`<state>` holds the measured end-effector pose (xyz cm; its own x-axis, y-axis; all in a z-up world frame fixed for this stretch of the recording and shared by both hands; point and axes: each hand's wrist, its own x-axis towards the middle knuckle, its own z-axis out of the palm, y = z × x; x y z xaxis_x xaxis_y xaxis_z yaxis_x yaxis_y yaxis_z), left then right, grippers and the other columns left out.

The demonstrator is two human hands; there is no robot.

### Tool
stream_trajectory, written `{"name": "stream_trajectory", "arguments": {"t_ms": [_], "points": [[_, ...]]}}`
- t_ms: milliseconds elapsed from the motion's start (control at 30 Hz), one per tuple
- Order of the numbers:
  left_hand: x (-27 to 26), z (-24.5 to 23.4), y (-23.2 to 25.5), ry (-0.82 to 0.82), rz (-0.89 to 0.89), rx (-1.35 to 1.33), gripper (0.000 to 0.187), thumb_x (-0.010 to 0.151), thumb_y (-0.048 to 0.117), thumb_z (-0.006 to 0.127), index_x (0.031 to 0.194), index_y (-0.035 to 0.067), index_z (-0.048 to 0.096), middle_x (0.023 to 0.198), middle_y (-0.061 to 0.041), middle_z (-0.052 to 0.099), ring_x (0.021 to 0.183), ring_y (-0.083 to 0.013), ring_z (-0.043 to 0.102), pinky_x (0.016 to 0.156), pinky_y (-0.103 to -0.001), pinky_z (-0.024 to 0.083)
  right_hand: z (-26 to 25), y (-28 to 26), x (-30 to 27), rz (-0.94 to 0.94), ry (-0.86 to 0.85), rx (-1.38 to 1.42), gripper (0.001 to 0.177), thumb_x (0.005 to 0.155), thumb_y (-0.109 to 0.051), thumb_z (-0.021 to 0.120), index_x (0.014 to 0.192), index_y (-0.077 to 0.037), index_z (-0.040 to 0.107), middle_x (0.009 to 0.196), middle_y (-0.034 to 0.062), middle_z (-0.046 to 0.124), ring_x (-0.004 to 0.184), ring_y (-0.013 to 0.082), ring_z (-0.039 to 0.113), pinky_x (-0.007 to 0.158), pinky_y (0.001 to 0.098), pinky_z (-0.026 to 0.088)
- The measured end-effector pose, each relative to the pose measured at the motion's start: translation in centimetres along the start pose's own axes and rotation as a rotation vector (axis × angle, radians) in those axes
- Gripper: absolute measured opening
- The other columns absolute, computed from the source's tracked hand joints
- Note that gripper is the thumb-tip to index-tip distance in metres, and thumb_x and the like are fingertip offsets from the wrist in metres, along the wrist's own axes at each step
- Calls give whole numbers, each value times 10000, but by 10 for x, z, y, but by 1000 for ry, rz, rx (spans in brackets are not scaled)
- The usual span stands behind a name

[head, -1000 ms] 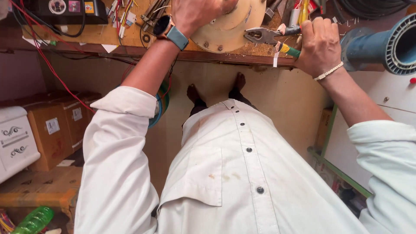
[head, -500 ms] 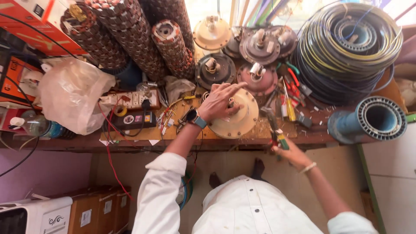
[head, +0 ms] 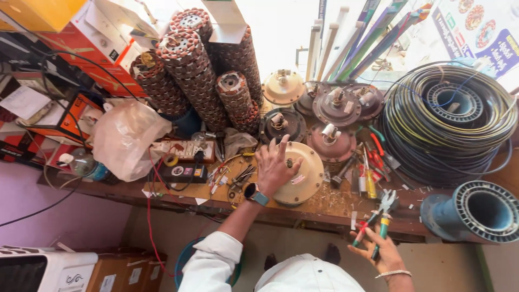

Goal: The person works on a beige circular electrical component, likely a ceiling fan motor housing, using pliers, a scraper, a brush, and a screwdriver. They scrape residue from the surface, brush away debris, and adjust internal wires and a white plastic terminal block.

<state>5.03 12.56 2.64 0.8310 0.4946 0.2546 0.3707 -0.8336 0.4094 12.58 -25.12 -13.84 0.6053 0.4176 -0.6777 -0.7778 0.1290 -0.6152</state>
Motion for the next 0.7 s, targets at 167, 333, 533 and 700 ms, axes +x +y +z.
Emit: {"name": "stream_trajectory", "arguments": {"t_ms": [167, 333, 533, 700], "points": [[30, -10, -24, -188, 657, -308, 790, 904, 460, 695, 1575, 193, 373, 1437, -159, 572, 1322, -352, 532, 1112, -520, 358, 1, -1, -6, 63, -7, -110, 447, 927, -120, 588, 1366, -101, 502, 1322, 192, 604, 1209, 365, 613, 807, 634, 614], [47, 2, -34, -251, 663, -206, 780, 834, 396, 724, 1528, 213, 419, 1398, -127, 590, 1263, -333, 551, 1056, -495, 385, 8, 3, 20, 160, -58, -47, 457, 911, -103, 569, 1362, -129, 500, 1310, 159, 623, 1178, 346, 615, 814, 643, 600], [5, 5, -14, -51, 182, -35, 614, 813, 412, 750, 1350, 187, 557, 1404, -118, 588, 1265, -321, 552, 1018, -505, 411, -3, 24, 32, 205, -55, 202, 368, 947, -116, 551, 1311, -111, 498, 1258, 130, 642, 1143, 342, 647, 828, 580, 605], [-10, 23, 12, 245, -155, 180, 662, 807, 454, 786, 1360, 143, 595, 1435, -164, 532, 1243, -390, 510, 1063, -652, 337, 14, 2, 29, 62, -125, 220, 362, 926, -112, 633, 1275, -154, 546, 1103, 83, 670, 1041, 335, 683, 758, 514, 599]]}}
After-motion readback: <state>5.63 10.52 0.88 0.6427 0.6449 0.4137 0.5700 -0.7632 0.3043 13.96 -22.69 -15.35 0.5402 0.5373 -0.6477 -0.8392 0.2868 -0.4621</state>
